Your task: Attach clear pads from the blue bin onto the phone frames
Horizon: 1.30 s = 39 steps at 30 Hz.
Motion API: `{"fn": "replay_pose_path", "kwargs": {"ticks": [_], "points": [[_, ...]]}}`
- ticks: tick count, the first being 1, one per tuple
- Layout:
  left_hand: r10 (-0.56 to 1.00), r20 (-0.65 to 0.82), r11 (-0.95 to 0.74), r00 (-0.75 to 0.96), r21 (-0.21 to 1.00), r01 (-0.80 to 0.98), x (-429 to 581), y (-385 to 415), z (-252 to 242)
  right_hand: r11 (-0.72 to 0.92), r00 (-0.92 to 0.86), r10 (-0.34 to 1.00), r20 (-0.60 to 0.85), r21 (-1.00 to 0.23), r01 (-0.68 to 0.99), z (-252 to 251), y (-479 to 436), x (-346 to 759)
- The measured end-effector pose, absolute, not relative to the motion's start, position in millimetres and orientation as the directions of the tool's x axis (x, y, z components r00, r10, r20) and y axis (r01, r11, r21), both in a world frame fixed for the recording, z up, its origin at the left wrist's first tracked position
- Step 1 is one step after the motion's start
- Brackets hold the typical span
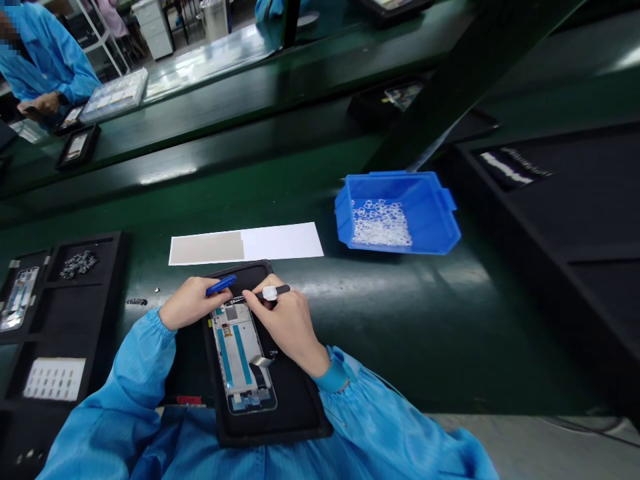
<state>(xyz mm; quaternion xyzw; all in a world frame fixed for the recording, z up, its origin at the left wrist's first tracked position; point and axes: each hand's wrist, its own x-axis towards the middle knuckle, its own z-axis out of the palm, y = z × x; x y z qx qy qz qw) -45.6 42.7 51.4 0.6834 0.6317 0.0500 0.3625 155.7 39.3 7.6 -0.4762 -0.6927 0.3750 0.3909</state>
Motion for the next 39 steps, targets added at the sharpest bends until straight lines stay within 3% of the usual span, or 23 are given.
{"fn": "replay_pose_path", "kwargs": {"ticks": [39], "points": [[0.899, -0.415, 0.064, 0.14, 0.441, 0.895, -37.2, 40.9, 57.8, 0.28, -0.255, 0.947, 0.193, -0.888, 0.365, 12.5, 40.4, 156.2]]}}
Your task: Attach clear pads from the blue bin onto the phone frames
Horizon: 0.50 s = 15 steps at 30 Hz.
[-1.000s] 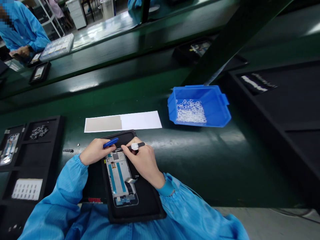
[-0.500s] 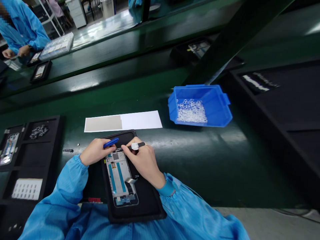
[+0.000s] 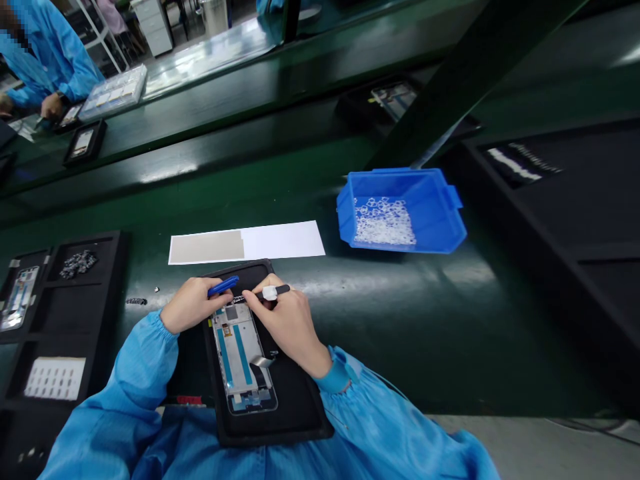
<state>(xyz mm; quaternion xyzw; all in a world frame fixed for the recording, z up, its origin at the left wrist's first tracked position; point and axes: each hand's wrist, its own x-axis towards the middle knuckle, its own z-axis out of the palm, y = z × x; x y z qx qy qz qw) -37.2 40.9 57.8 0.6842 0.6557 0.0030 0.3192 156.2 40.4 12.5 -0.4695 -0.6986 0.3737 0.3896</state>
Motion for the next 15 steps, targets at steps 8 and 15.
{"fn": "replay_pose_path", "kwargs": {"ticks": [8, 15], "points": [[0.911, -0.404, 0.061, 0.079, 0.323, 0.944, -30.7, 35.1, 53.3, 0.283, -0.263, 0.946, 0.191, -0.882, 0.377, 12.7, 39.7, 155.7], [0.905, -0.418, 0.031, 0.083, 0.26, 0.965, -27.5, 35.5, 57.6, 0.32, -0.266, 0.936, 0.23, -0.872, 0.371, 12.9, 38.4, 158.3]]}}
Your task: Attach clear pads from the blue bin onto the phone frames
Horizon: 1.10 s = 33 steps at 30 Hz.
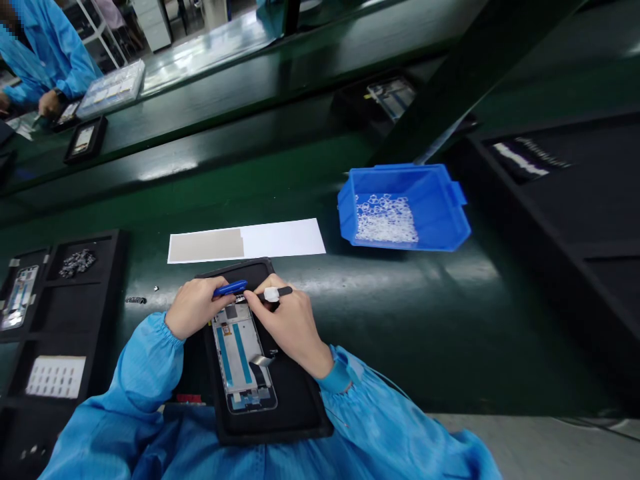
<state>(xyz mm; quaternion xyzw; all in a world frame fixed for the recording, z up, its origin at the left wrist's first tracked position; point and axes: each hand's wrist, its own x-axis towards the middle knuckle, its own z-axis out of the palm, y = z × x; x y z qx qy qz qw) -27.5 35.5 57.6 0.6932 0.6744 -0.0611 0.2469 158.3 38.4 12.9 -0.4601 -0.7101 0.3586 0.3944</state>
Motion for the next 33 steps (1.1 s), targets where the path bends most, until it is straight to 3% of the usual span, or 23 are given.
{"fn": "replay_pose_path", "kwargs": {"ticks": [18, 25, 33], "points": [[0.904, -0.42, 0.038, 0.075, 0.253, 0.967, -28.3, 36.2, 55.8, 0.363, -0.304, 0.92, 0.248, -0.833, 0.417, 10.4, 38.4, 157.2], [0.9, -0.429, 0.041, 0.076, 0.258, 0.965, -28.7, 36.3, 57.8, 0.451, -0.318, 0.887, 0.333, -0.771, 0.449, 11.4, 37.7, 152.4], [0.895, -0.439, 0.039, 0.074, 0.244, 0.969, -28.0, 37.3, 61.5, 0.324, -0.215, 0.939, 0.269, -0.902, 0.285, 13.7, 38.5, 155.4]]}}
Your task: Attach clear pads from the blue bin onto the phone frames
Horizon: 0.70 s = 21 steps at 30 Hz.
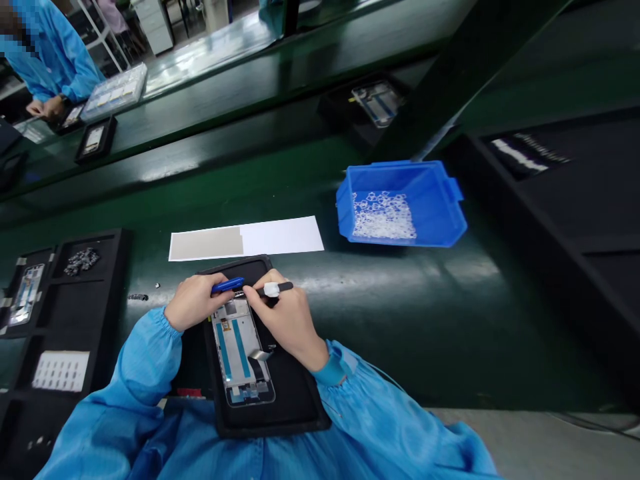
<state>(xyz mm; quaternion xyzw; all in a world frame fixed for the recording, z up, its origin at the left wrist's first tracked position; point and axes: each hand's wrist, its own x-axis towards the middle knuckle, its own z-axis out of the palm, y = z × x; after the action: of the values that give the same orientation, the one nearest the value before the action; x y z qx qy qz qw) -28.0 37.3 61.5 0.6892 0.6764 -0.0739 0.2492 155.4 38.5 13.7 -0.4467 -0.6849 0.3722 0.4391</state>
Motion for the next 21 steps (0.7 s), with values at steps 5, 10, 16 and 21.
{"fn": "replay_pose_path", "kwargs": {"ticks": [5, 10, 16, 21], "points": [[0.914, -0.4, 0.053, 0.067, 0.281, 0.958, -25.3, 32.5, 60.6, 0.314, -0.108, 0.947, 0.302, -0.943, 0.114, 10.3, 38.6, 155.8], [0.994, -0.088, 0.109, -0.073, 0.552, 0.827, -47.0, -8.2, 53.7, 0.217, -0.023, 0.976, 0.218, -0.975, -0.043, 3.4, 42.3, 163.8], [0.932, -0.314, 0.335, -0.183, 0.543, 0.77, -48.9, -106.8, 46.3, 0.04, -0.083, 0.995, 0.059, -0.976, -0.214, -5.8, 36.8, 163.5], [0.9, -0.423, 0.409, -0.109, 0.729, 0.549, -10.0, -145.9, 26.6, -0.025, 0.035, 0.999, -0.037, -0.955, -0.296, -13.3, 31.4, 157.9]]}}
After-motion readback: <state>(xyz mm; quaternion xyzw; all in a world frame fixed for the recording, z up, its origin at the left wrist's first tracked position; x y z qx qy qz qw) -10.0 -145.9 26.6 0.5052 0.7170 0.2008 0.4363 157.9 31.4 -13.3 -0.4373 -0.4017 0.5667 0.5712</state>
